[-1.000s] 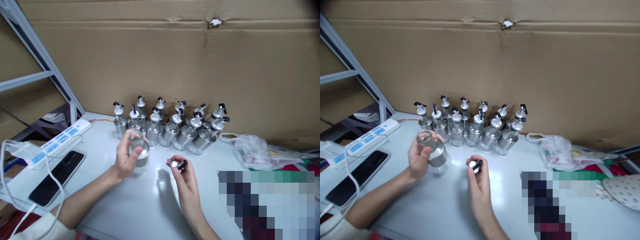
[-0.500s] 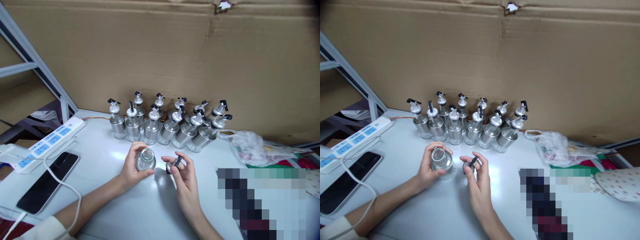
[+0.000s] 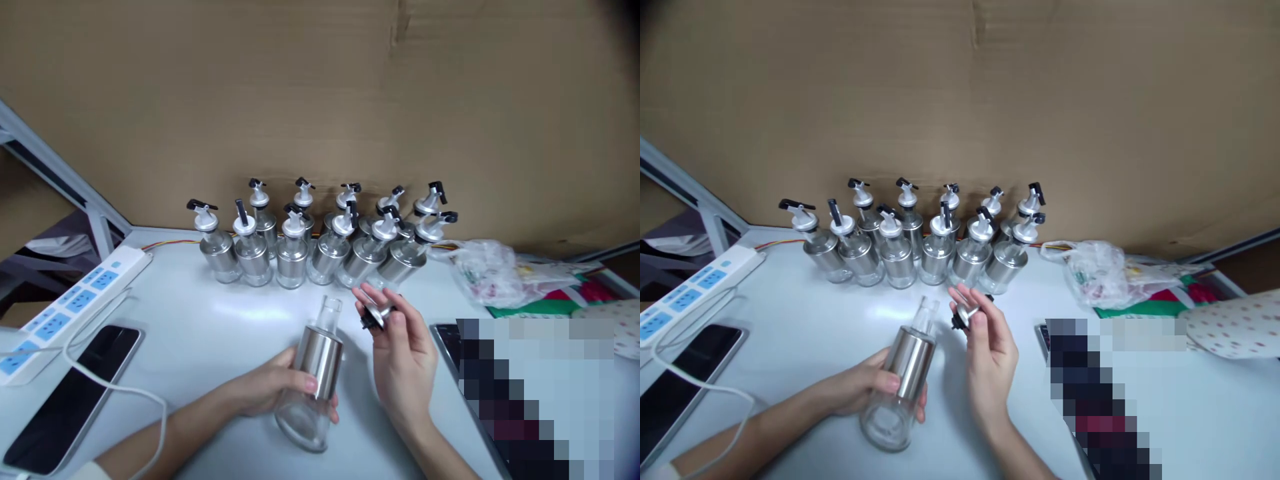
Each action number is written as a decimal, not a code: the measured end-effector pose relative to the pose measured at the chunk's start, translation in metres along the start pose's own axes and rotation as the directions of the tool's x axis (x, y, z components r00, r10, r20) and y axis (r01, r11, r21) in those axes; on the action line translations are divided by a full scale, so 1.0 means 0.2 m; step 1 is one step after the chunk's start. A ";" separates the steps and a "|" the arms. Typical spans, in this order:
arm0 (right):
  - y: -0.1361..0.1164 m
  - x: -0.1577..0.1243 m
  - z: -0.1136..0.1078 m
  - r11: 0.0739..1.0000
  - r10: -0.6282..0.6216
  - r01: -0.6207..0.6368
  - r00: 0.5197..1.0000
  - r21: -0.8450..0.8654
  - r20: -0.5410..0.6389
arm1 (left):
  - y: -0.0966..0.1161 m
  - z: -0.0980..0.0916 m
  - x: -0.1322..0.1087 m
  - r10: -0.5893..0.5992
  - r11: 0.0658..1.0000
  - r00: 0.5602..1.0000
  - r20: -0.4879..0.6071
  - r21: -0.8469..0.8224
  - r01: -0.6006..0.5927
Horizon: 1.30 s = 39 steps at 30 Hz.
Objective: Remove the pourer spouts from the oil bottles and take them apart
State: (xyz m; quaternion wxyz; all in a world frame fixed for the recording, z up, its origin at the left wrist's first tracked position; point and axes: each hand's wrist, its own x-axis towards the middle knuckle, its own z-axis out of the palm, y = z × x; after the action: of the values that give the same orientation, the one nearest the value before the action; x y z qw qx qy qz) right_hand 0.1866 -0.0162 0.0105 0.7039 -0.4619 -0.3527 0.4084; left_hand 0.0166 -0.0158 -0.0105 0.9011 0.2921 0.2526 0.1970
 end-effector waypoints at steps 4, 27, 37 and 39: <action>0.00 0.05 0.00 0.992 0.120 -0.121 0.992 0.022 0.036 | 0.04 -0.03 0.00 -0.103 0.994 0.992 0.078 0.041 0.100; -0.01 0.03 -0.03 0.972 0.052 0.066 0.877 -0.226 0.478 | 0.05 -0.03 -0.02 -0.107 0.942 0.985 0.135 0.330 0.057; 0.00 0.01 -0.04 0.921 -0.055 0.286 0.766 -0.263 0.640 | 0.02 0.02 -0.04 0.111 0.962 0.994 -0.017 0.251 -0.103; 0.00 0.01 -0.05 0.898 -0.025 0.304 0.758 -0.319 0.652 | 0.03 0.02 -0.04 0.137 0.969 0.990 -0.022 0.211 -0.130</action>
State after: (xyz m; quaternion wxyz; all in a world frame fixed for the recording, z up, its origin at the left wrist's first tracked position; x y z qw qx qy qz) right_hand 0.1961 -0.0172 0.0076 0.4658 -0.3993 -0.6856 0.3920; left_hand 0.0116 -0.0174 -0.0017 0.8454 0.3978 0.2682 0.2349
